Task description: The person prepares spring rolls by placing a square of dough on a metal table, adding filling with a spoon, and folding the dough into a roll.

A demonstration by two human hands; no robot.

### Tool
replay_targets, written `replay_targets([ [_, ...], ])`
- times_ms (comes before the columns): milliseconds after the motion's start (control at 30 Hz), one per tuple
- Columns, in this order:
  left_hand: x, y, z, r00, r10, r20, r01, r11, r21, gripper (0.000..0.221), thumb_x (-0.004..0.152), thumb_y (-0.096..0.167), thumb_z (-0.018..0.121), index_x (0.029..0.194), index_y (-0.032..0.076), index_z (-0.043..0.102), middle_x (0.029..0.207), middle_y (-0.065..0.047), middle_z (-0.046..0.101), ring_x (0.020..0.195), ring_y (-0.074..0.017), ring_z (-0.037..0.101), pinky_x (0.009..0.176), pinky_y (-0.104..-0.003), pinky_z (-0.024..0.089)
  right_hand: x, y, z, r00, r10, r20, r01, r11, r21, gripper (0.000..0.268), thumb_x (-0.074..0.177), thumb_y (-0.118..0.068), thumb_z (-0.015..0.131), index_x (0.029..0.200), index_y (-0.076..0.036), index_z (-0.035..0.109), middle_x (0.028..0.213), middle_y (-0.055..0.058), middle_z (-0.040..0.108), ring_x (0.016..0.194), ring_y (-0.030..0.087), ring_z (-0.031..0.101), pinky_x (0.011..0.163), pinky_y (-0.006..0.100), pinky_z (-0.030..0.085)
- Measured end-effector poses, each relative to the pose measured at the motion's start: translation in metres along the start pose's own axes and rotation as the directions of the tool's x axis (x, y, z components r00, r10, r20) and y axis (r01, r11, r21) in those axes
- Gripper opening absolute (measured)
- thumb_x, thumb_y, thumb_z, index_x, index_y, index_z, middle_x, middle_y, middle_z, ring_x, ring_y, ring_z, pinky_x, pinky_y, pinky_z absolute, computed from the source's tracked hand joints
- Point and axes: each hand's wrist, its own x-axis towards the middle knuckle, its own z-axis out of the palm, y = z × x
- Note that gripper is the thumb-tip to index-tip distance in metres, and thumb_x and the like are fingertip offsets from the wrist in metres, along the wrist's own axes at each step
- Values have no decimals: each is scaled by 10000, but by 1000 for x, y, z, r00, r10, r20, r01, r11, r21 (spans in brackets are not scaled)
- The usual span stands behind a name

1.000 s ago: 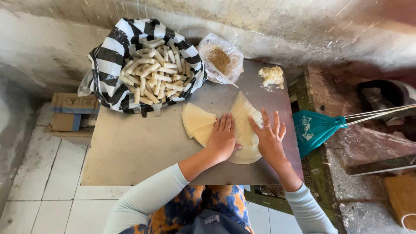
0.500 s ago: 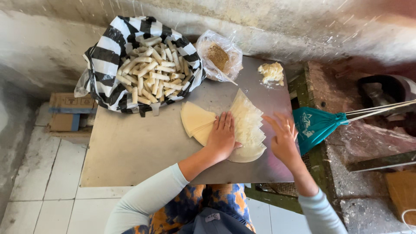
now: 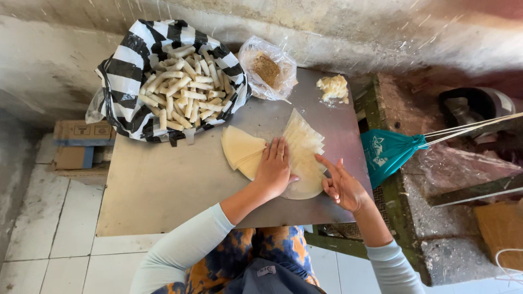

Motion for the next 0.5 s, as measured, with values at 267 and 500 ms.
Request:
replay_targets([
  [267, 0, -2, 8, 999, 10, -36, -9, 1000, 27, 1071, 862, 586, 661, 1504, -166, 251, 1626, -325, 182, 1520, -459, 154, 1224, -546, 116, -25, -42, 68, 946, 129, -297, -301, 684, -664, 721, 925, -704, 193, 1605, -464, 184, 570, 139, 589, 362, 168, 588, 363, 280, 492],
  [500, 2, -2, 14, 998, -10, -58, 15, 997, 74, 1067, 861, 627, 633, 1511, -134, 265, 1633, -290, 206, 1530, -426, 166, 1230, -543, 122, -24, -29, 82, 910, -47, -413, -410, 61, -910, 876, 906, -610, 421, 1616, -331, -10, 706, 142, 695, 430, 314, 675, 463, 406, 594],
])
